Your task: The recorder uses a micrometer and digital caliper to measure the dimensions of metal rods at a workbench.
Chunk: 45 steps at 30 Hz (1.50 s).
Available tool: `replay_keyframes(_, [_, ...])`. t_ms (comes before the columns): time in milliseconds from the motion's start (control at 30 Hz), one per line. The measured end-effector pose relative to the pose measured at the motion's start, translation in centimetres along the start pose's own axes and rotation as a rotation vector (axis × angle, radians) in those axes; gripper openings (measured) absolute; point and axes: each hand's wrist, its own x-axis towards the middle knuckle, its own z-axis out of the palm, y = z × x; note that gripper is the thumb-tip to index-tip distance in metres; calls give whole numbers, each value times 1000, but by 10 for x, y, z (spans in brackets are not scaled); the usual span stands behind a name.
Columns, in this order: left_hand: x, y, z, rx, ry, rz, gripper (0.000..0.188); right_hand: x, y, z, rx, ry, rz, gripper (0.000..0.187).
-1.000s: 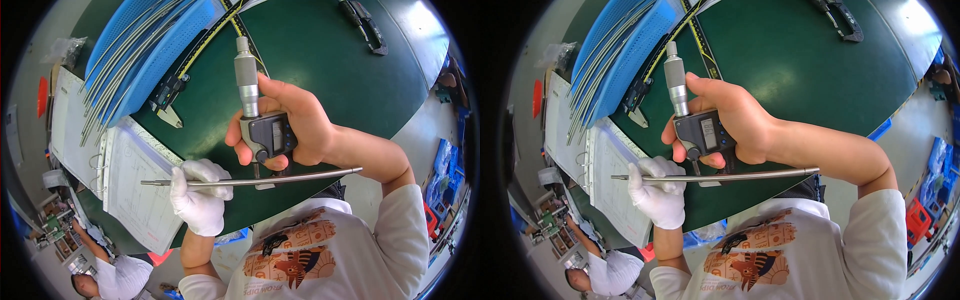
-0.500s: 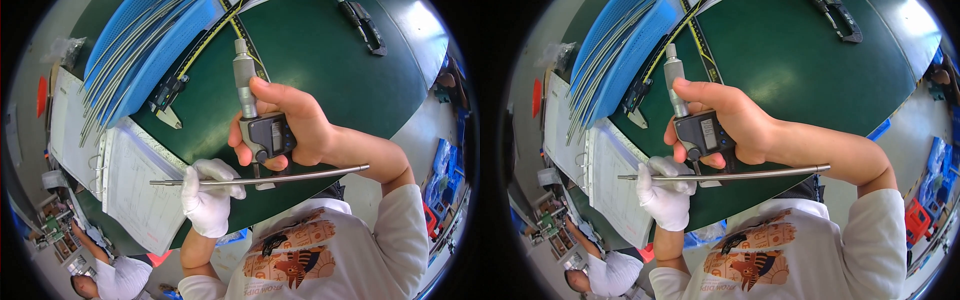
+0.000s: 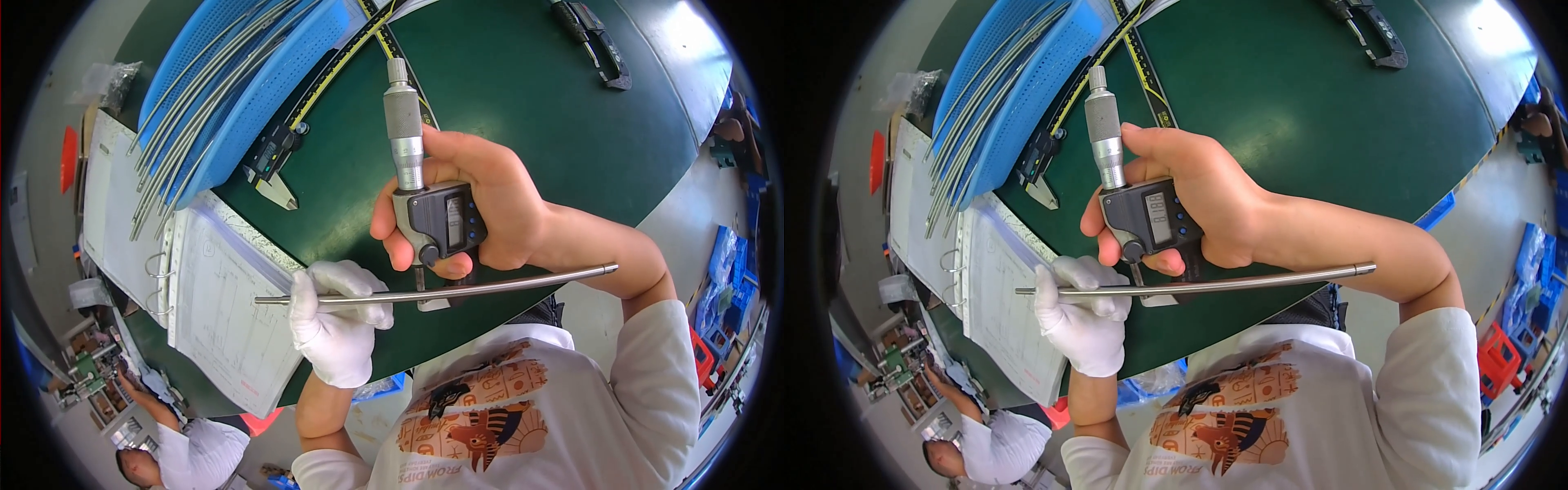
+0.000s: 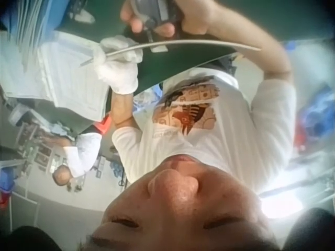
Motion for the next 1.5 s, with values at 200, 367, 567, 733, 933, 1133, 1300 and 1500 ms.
replay_keyframes(200, [-1, -1, 0, 47, -19, -40, 52, -1, -2, 2, -33, -22, -10, 72])
replay_keyframes(367, [1, 1, 0, 40, -25, -62, 52, 0, -3, 2, -105, 26, -24, 72])
replay_keyframes(567, [2, 0, -8, -4, -52, 35, 51, -2, -5, 1, -108, -34, -10, 74])
replay_keyframes(733, [0, -2, -1, 26, -44, 21, 50, 0, -2, 0, -13, 1, -2, 73])
replay_keyframes(933, [0, -5, -3, 9, -96, -26, 51, -1, -3, 1, -17, -17, -3, 71])
replay_keyframes(1133, [-1, -3, 0, 16, -56, -56, 51, -1, -4, 3, -80, 28, 5, 71])
replay_keyframes(1300, [2, 1, -10, -44, -77, -36, 52, -3, -6, 2, -75, -32, 6, 67])
replay_keyframes(1500, [0, -2, -1, -18, -43, -49, 52, -1, -3, 3, -63, 4, 0, 74])
